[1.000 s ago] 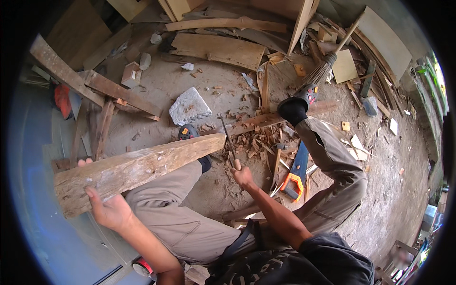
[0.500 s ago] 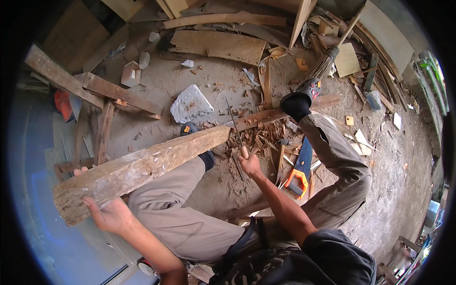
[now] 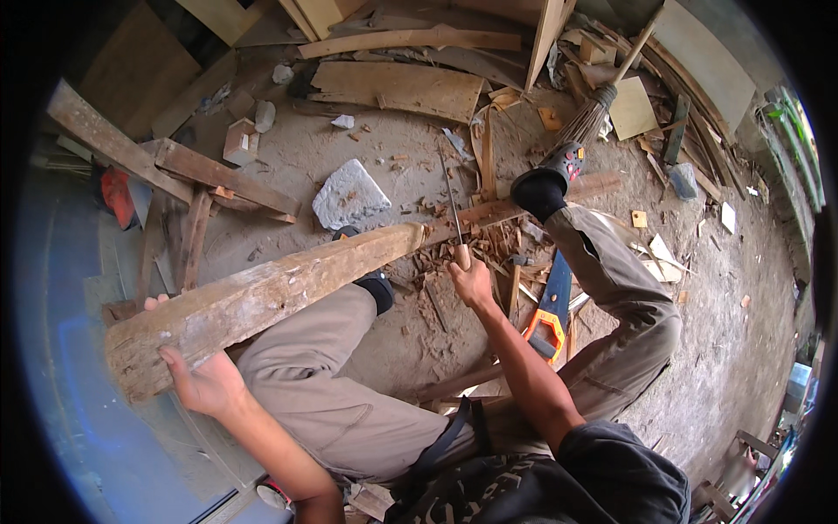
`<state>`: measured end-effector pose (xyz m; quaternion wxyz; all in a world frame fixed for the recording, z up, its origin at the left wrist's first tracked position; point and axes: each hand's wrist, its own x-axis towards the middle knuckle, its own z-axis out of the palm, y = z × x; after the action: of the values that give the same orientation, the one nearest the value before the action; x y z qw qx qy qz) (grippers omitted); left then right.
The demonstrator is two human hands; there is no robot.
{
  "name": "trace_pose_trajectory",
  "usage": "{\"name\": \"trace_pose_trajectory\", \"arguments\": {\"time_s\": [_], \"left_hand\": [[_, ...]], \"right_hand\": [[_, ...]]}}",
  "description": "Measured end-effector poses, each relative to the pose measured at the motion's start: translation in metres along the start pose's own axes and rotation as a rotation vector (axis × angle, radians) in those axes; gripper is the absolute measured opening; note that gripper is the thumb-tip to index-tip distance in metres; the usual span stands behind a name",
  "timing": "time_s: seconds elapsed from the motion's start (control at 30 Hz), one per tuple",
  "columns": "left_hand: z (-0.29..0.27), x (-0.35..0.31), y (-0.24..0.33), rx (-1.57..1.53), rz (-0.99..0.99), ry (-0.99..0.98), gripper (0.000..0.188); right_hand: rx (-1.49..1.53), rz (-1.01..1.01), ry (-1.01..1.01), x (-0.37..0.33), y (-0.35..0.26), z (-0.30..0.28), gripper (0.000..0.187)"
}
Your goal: The person sits and repeatedly draws a long metal file across the edge of a wooden plank to sharpen or smooth the tool. The person holds the plank with the left hand and moves the file with the right hand in a consistent back-and-forth motion.
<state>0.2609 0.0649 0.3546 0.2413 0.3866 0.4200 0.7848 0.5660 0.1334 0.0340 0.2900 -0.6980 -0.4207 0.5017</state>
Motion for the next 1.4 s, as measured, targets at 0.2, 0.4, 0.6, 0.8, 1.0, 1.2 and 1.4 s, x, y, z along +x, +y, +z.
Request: {"name": "trace_pose_trajectory", "arguments": {"time_s": [0.2, 0.4, 0.6, 0.8, 1.0, 1.2, 1.4], "left_hand": [[0.007, 0.002, 0.002, 0.063, 0.021, 0.117, 0.071], [0.018, 0.002, 0.002, 0.106, 0.041, 0.136, 0.072], [0.011, 0.003, 0.0, 0.053, -0.008, 0.157, 0.07], [0.014, 0.002, 0.0, 0.034, -0.02, 0.155, 0.069], [0.01, -0.003, 0.003, 0.088, 0.037, 0.241, 0.064], [0.021, -0.002, 0.005, 0.041, 0.022, 0.327, 0.063], [0.009, 0.0, 0.002, -0.072, 0.042, 0.23, 0.061]], "right_hand": [[0.385, -0.265, 0.019, -0.023, -0.092, -0.027, 0.032], [0.684, -0.697, 0.146, -0.032, -0.108, -0.009, 0.016], [-0.103, 0.173, -0.146, -0.024, 0.078, 0.058, 0.042], [-0.066, 0.124, -0.121, -0.019, 0.075, 0.058, 0.032], [0.462, -0.285, -0.114, -0.035, -0.121, -0.022, 0.023], [0.927, -0.946, -0.037, -0.058, -0.171, -0.05, 0.017], [-0.064, -0.008, -0.096, -0.017, 0.105, 0.048, 0.035]]}}
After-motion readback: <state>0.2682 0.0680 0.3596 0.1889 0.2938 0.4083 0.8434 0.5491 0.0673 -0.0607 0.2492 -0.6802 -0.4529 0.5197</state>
